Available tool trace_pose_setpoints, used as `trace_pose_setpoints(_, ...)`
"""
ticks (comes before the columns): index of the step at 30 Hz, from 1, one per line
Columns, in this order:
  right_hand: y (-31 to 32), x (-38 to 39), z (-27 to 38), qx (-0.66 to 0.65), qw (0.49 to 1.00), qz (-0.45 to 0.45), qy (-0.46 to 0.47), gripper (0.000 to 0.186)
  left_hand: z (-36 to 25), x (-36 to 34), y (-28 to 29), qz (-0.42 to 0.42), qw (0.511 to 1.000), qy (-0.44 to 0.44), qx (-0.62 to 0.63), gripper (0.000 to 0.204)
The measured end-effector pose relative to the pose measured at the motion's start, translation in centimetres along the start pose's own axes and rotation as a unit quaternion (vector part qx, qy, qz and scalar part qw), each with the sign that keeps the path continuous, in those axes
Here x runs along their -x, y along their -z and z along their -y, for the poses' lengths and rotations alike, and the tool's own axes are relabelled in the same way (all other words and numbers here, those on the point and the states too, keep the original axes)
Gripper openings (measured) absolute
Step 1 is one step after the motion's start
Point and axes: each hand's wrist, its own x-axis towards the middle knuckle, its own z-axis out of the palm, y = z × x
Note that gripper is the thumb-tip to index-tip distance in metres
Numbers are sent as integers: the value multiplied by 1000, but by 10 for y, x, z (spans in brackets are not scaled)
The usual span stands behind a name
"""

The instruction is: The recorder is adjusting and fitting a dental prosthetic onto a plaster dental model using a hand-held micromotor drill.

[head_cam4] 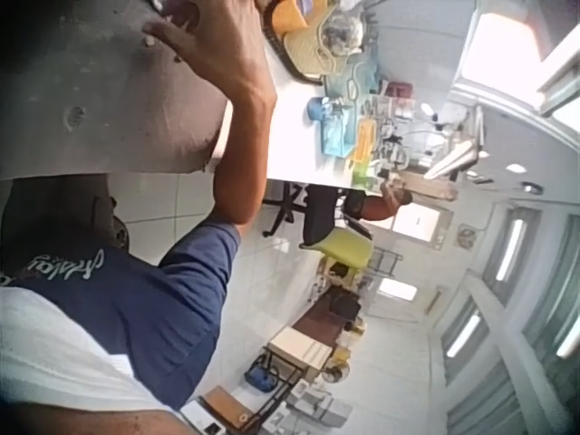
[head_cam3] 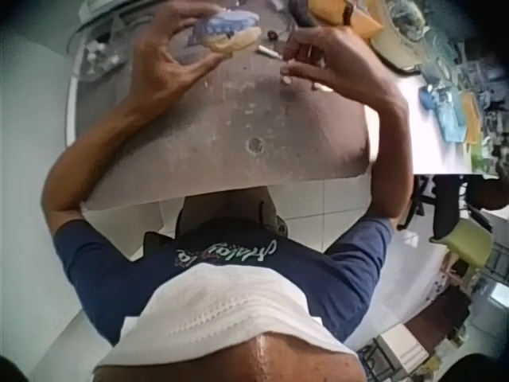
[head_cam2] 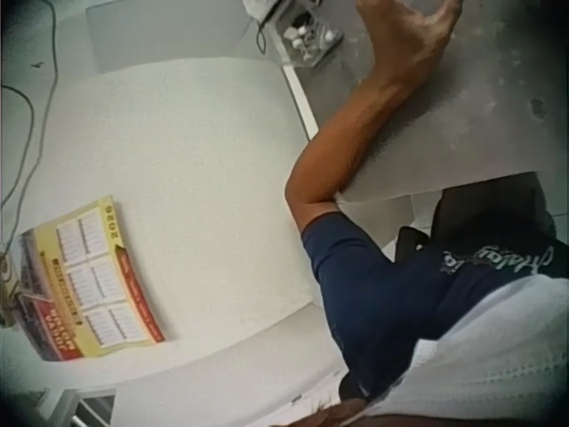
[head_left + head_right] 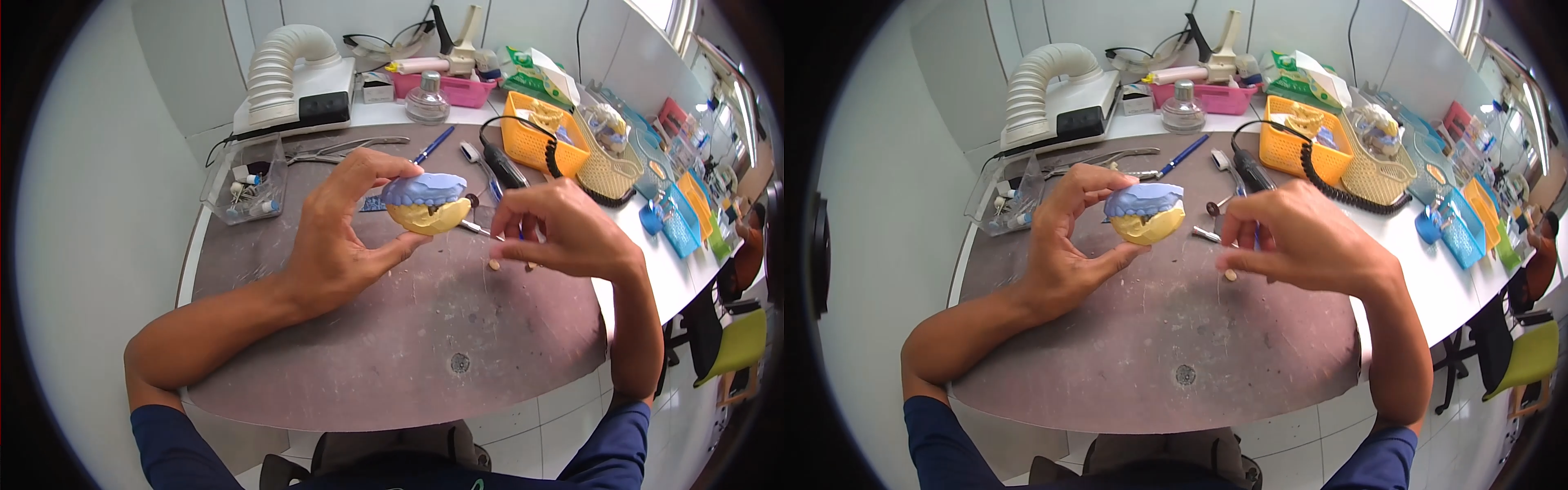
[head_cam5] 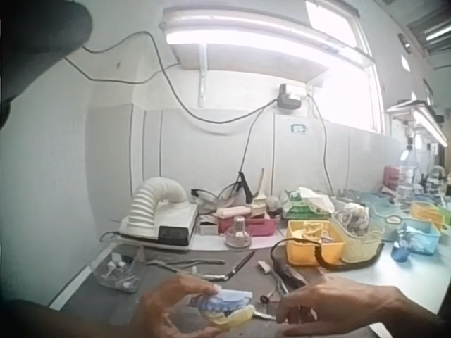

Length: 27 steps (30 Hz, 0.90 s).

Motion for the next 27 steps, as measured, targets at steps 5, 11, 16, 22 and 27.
trace_pose_setpoints(5, -10, 5, 1, 8, 998, 68, 4, 13, -1, -1, 0, -6, 1000, -4, 1, 51)
trace_pose_setpoints(11, -18, 1, 11, 30, 998, 45, 15, 11, 0, 0, 1, -17, 999, -36, 0, 51)
trace_pose_setpoints(16, -34, -2, 12, 7, 998, -31, 60, 13, 2, 1, 0, -21, 998, -52, 2, 52)
trace_pose_setpoints(22, -41, -2, 10, -3, 997, -33, 76, 10, -1, -3, -1, -19, 998, -54, -7, 51)
trace_pose_setpoints(27, -42, -6, 12, -7, 990, -134, 38, 8, 2, -1, 0, -21, 998, -52, -7, 52)
